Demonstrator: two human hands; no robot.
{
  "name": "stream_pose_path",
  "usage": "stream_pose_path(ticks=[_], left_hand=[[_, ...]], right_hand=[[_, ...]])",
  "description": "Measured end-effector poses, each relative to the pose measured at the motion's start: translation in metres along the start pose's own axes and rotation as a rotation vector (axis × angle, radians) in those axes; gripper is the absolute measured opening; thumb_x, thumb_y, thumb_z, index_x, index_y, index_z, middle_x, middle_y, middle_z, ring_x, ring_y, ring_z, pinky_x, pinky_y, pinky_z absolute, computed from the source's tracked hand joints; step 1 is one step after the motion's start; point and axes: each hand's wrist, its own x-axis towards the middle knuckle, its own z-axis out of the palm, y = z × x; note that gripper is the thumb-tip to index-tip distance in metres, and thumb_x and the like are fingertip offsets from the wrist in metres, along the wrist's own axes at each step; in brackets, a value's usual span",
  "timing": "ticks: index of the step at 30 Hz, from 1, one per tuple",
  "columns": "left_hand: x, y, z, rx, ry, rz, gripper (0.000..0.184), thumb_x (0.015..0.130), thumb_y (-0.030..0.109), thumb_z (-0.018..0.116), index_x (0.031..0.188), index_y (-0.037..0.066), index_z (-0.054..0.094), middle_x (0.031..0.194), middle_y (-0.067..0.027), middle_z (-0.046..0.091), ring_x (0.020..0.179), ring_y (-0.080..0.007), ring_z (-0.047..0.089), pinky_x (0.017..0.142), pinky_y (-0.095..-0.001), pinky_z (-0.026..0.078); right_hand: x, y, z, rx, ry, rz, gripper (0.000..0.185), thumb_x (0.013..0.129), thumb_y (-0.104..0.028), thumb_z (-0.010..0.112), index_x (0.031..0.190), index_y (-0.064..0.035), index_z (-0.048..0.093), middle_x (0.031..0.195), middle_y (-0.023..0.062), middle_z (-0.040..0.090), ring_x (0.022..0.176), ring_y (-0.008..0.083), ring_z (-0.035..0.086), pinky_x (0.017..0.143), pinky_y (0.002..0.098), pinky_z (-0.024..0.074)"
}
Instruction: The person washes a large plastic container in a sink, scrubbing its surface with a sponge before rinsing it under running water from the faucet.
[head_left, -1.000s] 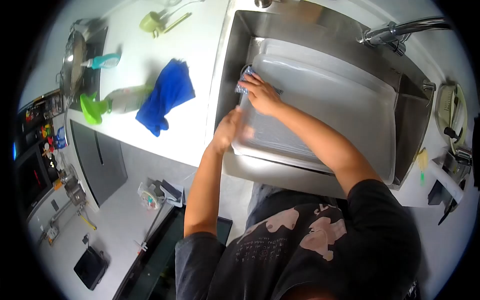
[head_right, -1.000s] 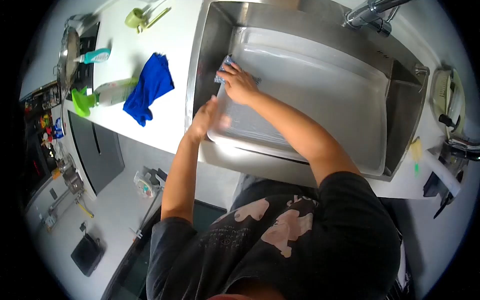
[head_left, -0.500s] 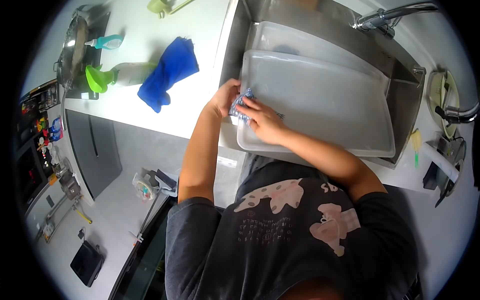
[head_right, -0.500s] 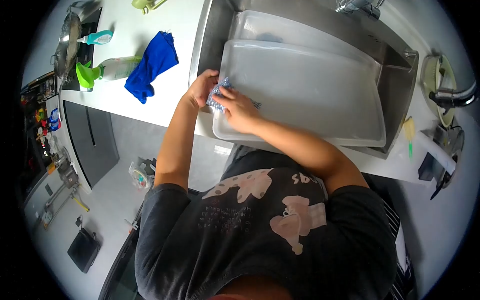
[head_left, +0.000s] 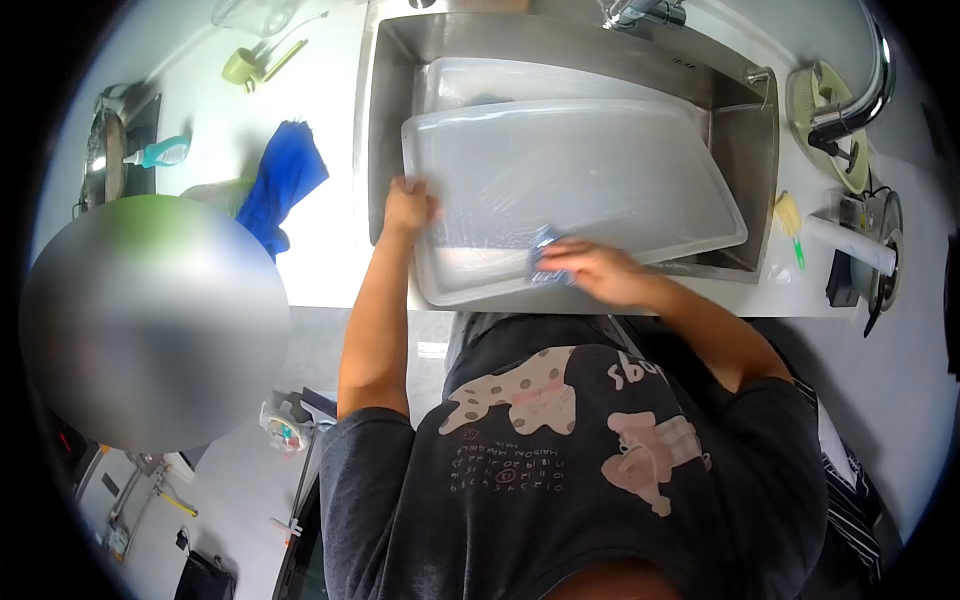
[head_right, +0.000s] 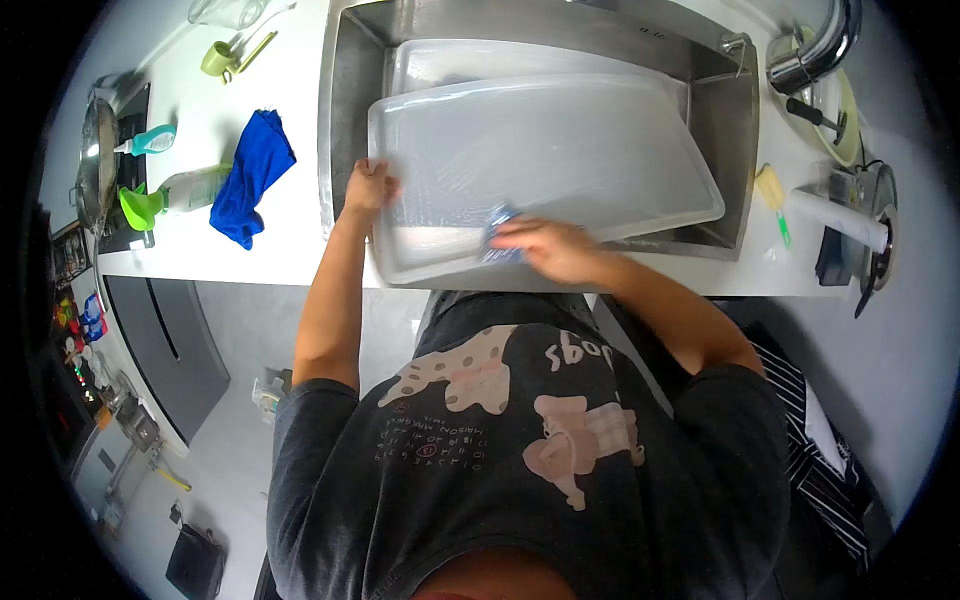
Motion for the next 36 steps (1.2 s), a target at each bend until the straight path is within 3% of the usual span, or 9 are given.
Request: stream_pose_path(ticks=[5,8,11,19,21,25,26,32,36], left_hand=[[-0.013,-0.006,-0.001,0.045,-0.050,0.037,0.036,0.079,0.011,0.052,0.110,-0.006,0.044,0.065,-0.0082,0.055,0.047,-0.0157,0.051,0.044,-0.0289,0.043],[-0.040,0.003,-0.002,0.093,-0.067,0.080,0.032,0.076,0.006,0.049,0.104,-0.007,0.041,0.061,-0.0096,0.052,0.044,-0.0166,0.051,0.038,-0.0296,0.040],[-0.028,-0.006,0.000,0.217,0.039,0.068,0.047,0.085,0.011,0.047,0.124,-0.005,0.027,0.060,-0.0094,0.053,0.042,-0.0167,0.051,0.035,-0.0301,0.041],[-0.024,0.004,0.003,0.269,0.023,-0.103,0.054,0.088,0.014,0.044,0.132,-0.003,0.019,0.052,-0.0080,0.051,0.037,-0.0163,0.047,0.035,-0.0300,0.039],[-0.028,0.010,0.005,0.317,0.042,-0.075,0.050,0.088,0.014,0.044,0.130,-0.004,0.022,0.052,-0.0077,0.050,0.037,-0.0163,0.047,0.035,-0.0300,0.039],[-0.028,0.003,0.010,0.255,0.051,-0.049,0.033,0.088,0.014,0.044,0.114,-0.004,0.034,0.049,-0.0061,0.047,0.036,-0.0162,0.047,0.031,-0.0299,0.037],[-0.026,0.003,0.006,0.294,0.003,-0.086,0.050,0.087,0.015,0.045,0.129,-0.001,0.023,0.051,-0.0044,0.046,0.038,-0.0147,0.046,0.033,-0.0290,0.037],[-0.019,-0.010,0.002,0.299,0.071,0.007,0.016,0.086,0.018,0.048,0.094,0.004,0.045,0.052,-0.0025,0.045,0.039,-0.0135,0.045,0.033,-0.0283,0.036],[-0.011,-0.015,-0.003,0.348,0.016,-0.025,0.027,0.086,0.017,0.049,0.108,0.002,0.044,0.056,-0.0053,0.048,0.039,-0.0144,0.047,0.032,-0.0296,0.038]], right_hand=[[-0.015,0.054,-0.007,-0.335,0.194,0.296,0.046,0.080,-0.001,0.043,0.124,-0.0100,0.046,0.132,0.0152,0.039,0.124,0.0284,0.034,0.103,0.0356,0.0279],[0.055,0.027,0.036,-0.382,0.113,-0.012,0.044,0.082,-0.009,0.042,0.126,-0.0103,0.045,0.136,0.0143,0.034,0.128,0.0299,0.027,0.106,0.0392,0.0200],[0.116,0.008,0.054,-0.351,0.126,-0.072,0.045,0.082,-0.015,0.041,0.126,-0.0154,0.045,0.138,0.0107,0.033,0.130,0.0291,0.024,0.106,0.0398,0.0197],[0.015,0.214,-0.092,-0.599,0.451,0.913,0.045,0.086,-0.016,0.035,0.131,-0.0123,0.037,0.137,0.0120,0.033,0.129,0.0269,0.027,0.106,0.0380,0.0226],[0.023,0.221,-0.091,-0.557,0.399,0.885,0.045,0.089,-0.019,0.032,0.133,-0.0106,0.035,0.139,0.0113,0.030,0.130,0.0259,0.025,0.105,0.0377,0.0234],[0.150,0.152,-0.001,-0.436,0.208,0.073,0.045,0.077,-0.011,0.047,0.122,-0.0136,0.048,0.130,0.0094,0.043,0.124,0.0250,0.034,0.100,0.0353,0.0307],[0.179,0.125,0.017,-0.344,0.114,0.025,0.048,0.076,-0.010,0.047,0.123,-0.0178,0.048,0.132,0.0081,0.041,0.124,0.0238,0.034,0.101,0.0342,0.0293],[0.121,0.205,-0.087,-0.435,0.216,0.407,0.045,0.079,-0.012,0.043,0.123,-0.0201,0.049,0.134,0.0043,0.040,0.124,0.0215,0.036,0.103,0.0336,0.0271],[0.005,0.291,-0.134,-0.559,0.387,0.685,0.046,0.082,-0.016,0.039,0.127,-0.0224,0.043,0.138,0.0022,0.034,0.127,0.0211,0.031,0.104,0.0343,0.0267]])
